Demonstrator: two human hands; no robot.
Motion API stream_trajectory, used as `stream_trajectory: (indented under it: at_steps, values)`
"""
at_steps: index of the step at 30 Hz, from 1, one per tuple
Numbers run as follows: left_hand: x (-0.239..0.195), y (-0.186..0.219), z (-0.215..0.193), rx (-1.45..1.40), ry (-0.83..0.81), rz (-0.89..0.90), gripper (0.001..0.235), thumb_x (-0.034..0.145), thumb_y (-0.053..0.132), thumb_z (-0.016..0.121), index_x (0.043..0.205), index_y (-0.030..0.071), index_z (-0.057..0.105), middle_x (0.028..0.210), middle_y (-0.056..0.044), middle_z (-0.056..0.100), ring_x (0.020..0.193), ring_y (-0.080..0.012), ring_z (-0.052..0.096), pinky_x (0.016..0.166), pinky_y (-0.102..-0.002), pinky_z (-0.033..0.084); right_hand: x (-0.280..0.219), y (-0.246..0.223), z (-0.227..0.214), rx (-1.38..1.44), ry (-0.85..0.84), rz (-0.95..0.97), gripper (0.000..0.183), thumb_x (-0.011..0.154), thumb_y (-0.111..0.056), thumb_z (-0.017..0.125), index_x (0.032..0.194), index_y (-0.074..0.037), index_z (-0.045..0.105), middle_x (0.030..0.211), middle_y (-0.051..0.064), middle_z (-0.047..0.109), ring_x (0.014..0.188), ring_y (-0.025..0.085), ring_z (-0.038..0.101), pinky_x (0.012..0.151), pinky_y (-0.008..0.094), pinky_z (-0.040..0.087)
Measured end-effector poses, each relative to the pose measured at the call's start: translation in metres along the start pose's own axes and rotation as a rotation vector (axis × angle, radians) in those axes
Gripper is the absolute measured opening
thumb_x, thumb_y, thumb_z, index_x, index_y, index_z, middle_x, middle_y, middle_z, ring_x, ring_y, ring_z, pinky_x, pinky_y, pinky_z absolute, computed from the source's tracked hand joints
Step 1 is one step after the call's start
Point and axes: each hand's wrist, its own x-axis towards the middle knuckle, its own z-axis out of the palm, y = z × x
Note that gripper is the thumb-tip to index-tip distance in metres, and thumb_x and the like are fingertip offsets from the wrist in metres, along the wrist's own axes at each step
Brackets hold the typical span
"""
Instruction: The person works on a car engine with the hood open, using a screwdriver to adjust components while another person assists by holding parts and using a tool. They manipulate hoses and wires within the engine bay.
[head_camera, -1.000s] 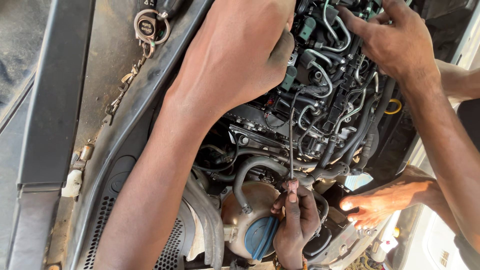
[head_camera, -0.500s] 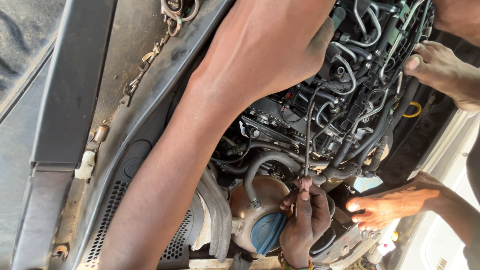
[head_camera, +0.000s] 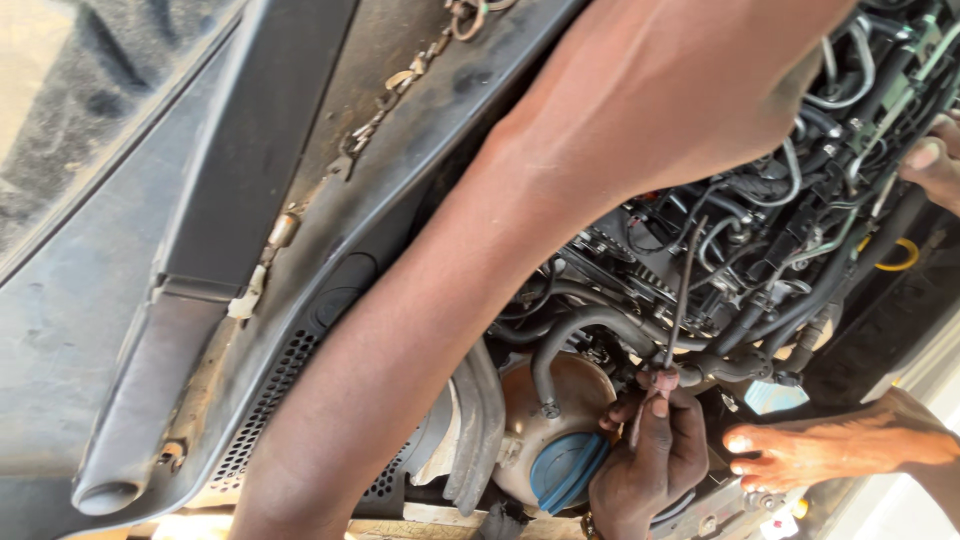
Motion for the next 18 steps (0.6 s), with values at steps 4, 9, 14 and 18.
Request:
stream_trajectory:
  at_steps: [4, 9, 14, 18]
  values:
    - [-0.0012, -0.0033, 0.0069, -0.024, 0.002, -0.013, 0.014, 0.079, -0.001, 0.068, 0.092, 0.003, 0.067, 0.065, -0.012, 0.064, 0.053, -0.0304, 0.061, 0.049, -0.042, 0.047, -0.0018, 0.0013, 0.0018, -0.006, 0.034, 0.025, 0.024, 0.109, -0.013, 0.055, 0.119, 0.007, 0.063, 0.11, 0.016, 0.069, 0.07, 0.012, 0.059, 0.06, 0.026, 0.048]
    - [0.0035, -0.003, 0.0068, -0.026, 0.014, -0.004, 0.014, 0.078, -0.002, 0.068, 0.092, 0.002, 0.067, 0.064, -0.012, 0.064, 0.052, -0.0301, 0.061, 0.048, -0.041, 0.046, -0.0016, -0.0002, 0.0041, -0.029, 0.041, 0.016, 0.025, 0.108, -0.014, 0.056, 0.119, 0.006, 0.063, 0.11, 0.016, 0.069, 0.07, 0.012, 0.06, 0.059, 0.025, 0.048]
    - [0.0035, -0.0015, 0.0079, -0.023, 0.027, -0.007, 0.014, 0.078, -0.002, 0.068, 0.092, 0.002, 0.067, 0.064, -0.012, 0.064, 0.051, -0.0298, 0.061, 0.048, -0.041, 0.046, -0.0005, -0.0004, 0.0028, -0.036, 0.045, 0.039, 0.025, 0.109, -0.015, 0.056, 0.12, 0.007, 0.063, 0.108, 0.015, 0.069, 0.068, 0.011, 0.06, 0.057, 0.024, 0.048]
    - [0.0041, -0.0015, 0.0063, -0.017, 0.028, -0.008, 0.014, 0.078, -0.003, 0.068, 0.092, 0.002, 0.068, 0.063, -0.012, 0.064, 0.051, -0.0296, 0.06, 0.047, -0.041, 0.046, 0.0001, -0.0006, 0.0035, -0.045, 0.041, 0.033, 0.026, 0.108, -0.015, 0.056, 0.12, 0.007, 0.063, 0.107, 0.015, 0.069, 0.068, 0.011, 0.06, 0.057, 0.024, 0.049]
